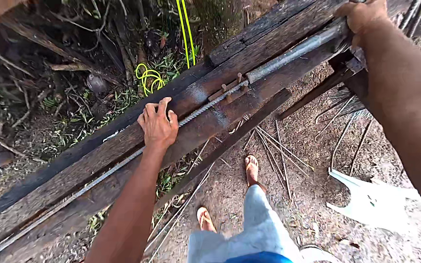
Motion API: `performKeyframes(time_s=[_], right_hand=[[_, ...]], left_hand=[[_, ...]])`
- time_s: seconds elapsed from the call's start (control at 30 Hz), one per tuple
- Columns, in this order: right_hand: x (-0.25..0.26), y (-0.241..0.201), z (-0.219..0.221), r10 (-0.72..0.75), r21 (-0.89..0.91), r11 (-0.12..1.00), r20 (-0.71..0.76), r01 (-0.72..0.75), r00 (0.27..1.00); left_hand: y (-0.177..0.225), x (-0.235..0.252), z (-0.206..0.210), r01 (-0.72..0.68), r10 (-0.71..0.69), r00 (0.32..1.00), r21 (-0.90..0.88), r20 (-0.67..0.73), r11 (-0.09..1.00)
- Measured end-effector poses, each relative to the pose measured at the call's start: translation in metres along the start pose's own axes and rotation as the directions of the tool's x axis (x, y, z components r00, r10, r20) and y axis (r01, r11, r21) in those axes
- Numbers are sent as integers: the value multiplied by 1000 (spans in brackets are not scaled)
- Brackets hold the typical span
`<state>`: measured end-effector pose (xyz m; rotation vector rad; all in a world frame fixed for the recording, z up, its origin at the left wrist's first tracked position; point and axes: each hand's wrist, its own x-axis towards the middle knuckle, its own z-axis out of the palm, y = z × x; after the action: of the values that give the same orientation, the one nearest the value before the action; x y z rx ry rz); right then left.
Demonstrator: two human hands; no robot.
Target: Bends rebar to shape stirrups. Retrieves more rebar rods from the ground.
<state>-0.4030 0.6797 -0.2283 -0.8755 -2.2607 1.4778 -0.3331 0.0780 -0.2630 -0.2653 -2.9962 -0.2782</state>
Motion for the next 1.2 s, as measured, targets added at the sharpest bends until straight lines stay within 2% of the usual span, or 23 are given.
performKeyframes(time_s=[0.13, 0.23, 0.37, 0.5, 0.6, 0.67, 0.77, 0.87, 1.07, 1.2], right_hand=[[-23, 2, -7, -48, 89, 995, -49, 52, 998], [-61, -2, -21, -86, 50, 995, -106, 91, 991], [-49, -8, -8, -89, 48, 994, -95, 94, 992], [-29, -15, 7, -41, -32, 999, -38, 39, 998], [-14, -29, 11, 76, -178, 981, -23, -79, 997], [-9, -34, 13, 174, -270, 948, -12, -171, 985], [-8, -40, 13, 233, -306, 926, -3, -223, 973], [-6, -35, 12, 222, -295, 931, -16, -217, 975], [-15, -13, -4, 136, -155, 977, -65, -145, 989], [-60, -3, -18, 76, -75, 993, -122, -86, 990]], left_hand=[[-8, 7, 2, -5, 5, 999, 9, -38, 1000], [-4, 4, 5, -14, 13, 999, -16, -32, 1000], [-7, 0, 4, -43, 43, 996, -4, -77, 999], [-5, -6, 1, -41, 40, 998, 7, 42, 999], [0, -6, 3, -31, 32, 996, -15, 86, 999], [0, -6, 3, -24, 25, 995, -17, 101, 1000], [1, -5, 2, -8, 8, 996, -7, 86, 1000], [0, -4, 2, 5, -4, 998, -7, 66, 1000], [-3, 5, 3, -6, 6, 1000, -6, -8, 1000], [-1, 8, 2, 13, -13, 1000, -2, 12, 1000]])
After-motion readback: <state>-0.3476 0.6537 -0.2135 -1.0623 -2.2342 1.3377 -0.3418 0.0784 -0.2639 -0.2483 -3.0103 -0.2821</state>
